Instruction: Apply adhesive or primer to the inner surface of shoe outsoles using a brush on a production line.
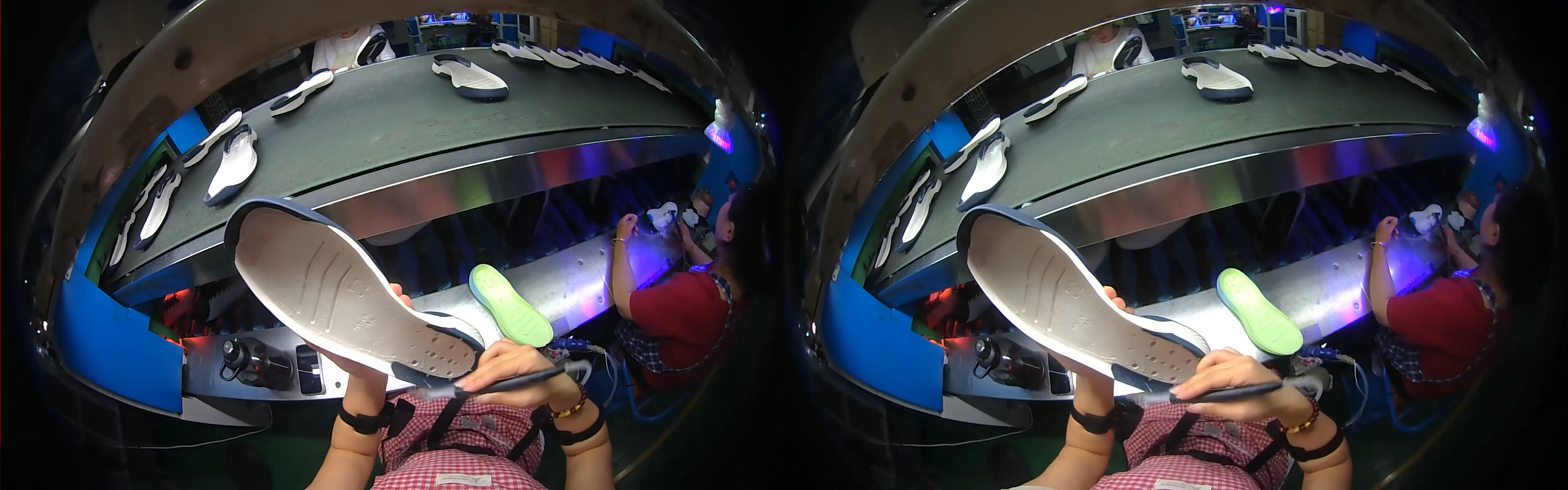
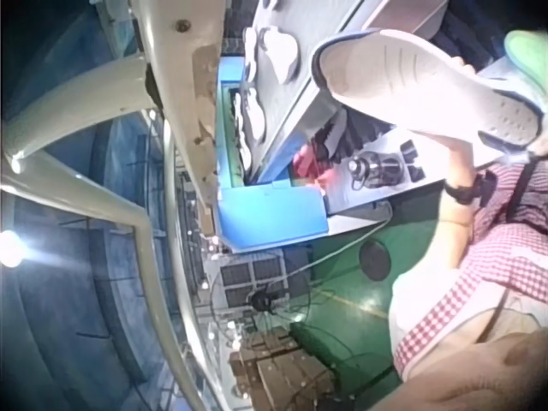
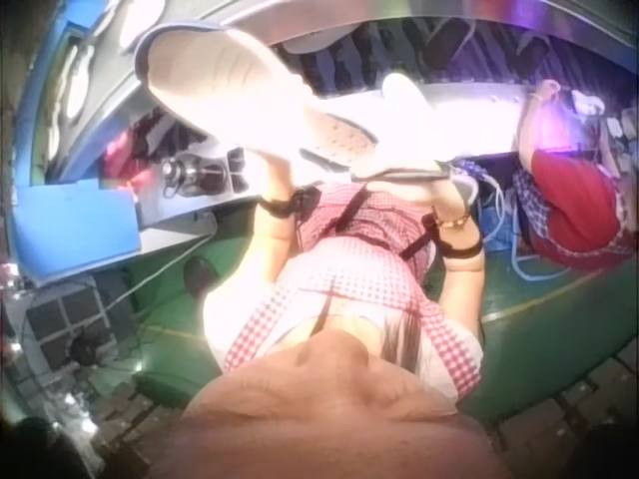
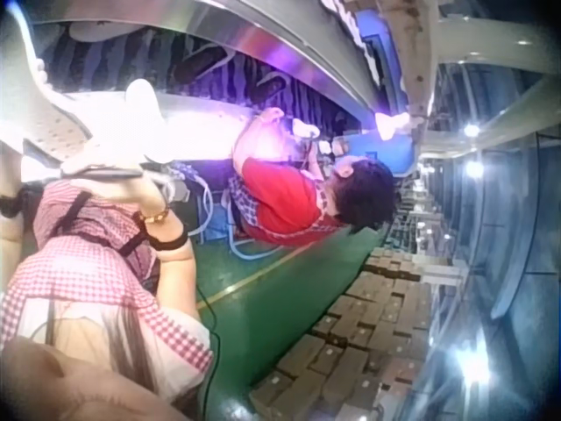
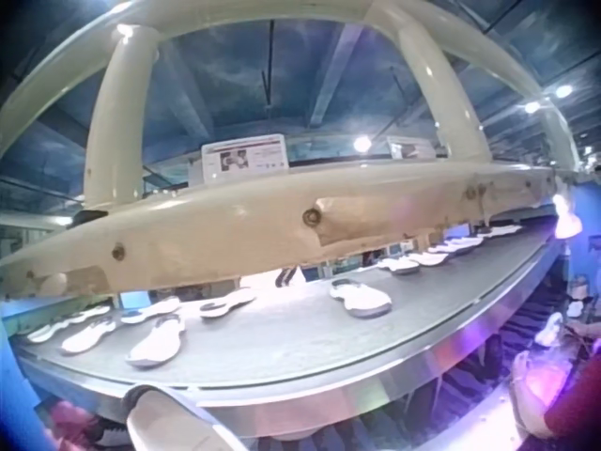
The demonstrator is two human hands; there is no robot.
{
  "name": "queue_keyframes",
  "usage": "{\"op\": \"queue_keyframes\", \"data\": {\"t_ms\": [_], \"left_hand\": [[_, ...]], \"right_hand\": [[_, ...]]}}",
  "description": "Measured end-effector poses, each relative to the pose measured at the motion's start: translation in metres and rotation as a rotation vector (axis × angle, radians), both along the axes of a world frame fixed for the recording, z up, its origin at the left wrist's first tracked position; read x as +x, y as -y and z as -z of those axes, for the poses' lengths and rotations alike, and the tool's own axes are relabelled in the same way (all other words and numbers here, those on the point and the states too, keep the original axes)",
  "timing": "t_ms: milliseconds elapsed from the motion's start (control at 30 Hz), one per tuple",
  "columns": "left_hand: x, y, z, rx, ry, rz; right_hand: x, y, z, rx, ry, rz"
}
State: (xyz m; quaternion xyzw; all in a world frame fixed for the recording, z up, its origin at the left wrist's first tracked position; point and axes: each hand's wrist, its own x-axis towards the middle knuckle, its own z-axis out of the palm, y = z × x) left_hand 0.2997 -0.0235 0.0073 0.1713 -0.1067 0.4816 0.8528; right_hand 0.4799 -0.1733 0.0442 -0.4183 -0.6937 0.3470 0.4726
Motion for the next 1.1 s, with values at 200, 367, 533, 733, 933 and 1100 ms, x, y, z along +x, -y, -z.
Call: {"op": "queue_keyframes", "data": {"t_ms": [200, 367, 533, 733, 933, 1100], "left_hand": [[0.008, 0.0, -0.016, -0.011, -0.082, -0.109], [0.005, -0.004, -0.017, -0.025, -0.075, -0.096], [0.011, -0.002, -0.025, 0.026, -0.192, -0.249], [0.012, -0.002, -0.024, 0.033, -0.253, -0.228], [0.014, 0.001, -0.027, 0.026, -0.287, -0.208], [0.025, -0.003, -0.032, 0.029, -0.252, -0.128]], "right_hand": [[0.002, 0.005, 0.013, -0.001, -0.02, 0.09], [0.013, 0.013, 0.013, -0.072, -0.284, -0.06], [0.01, 0.013, 0.018, -0.038, -0.03, 0.044], [0.021, 0.015, 0.022, -0.064, -0.147, 0.198], [0.023, 0.017, 0.024, -0.155, -0.272, -0.085], [0.026, 0.016, 0.036, -0.263, -0.419, 0.145]]}}
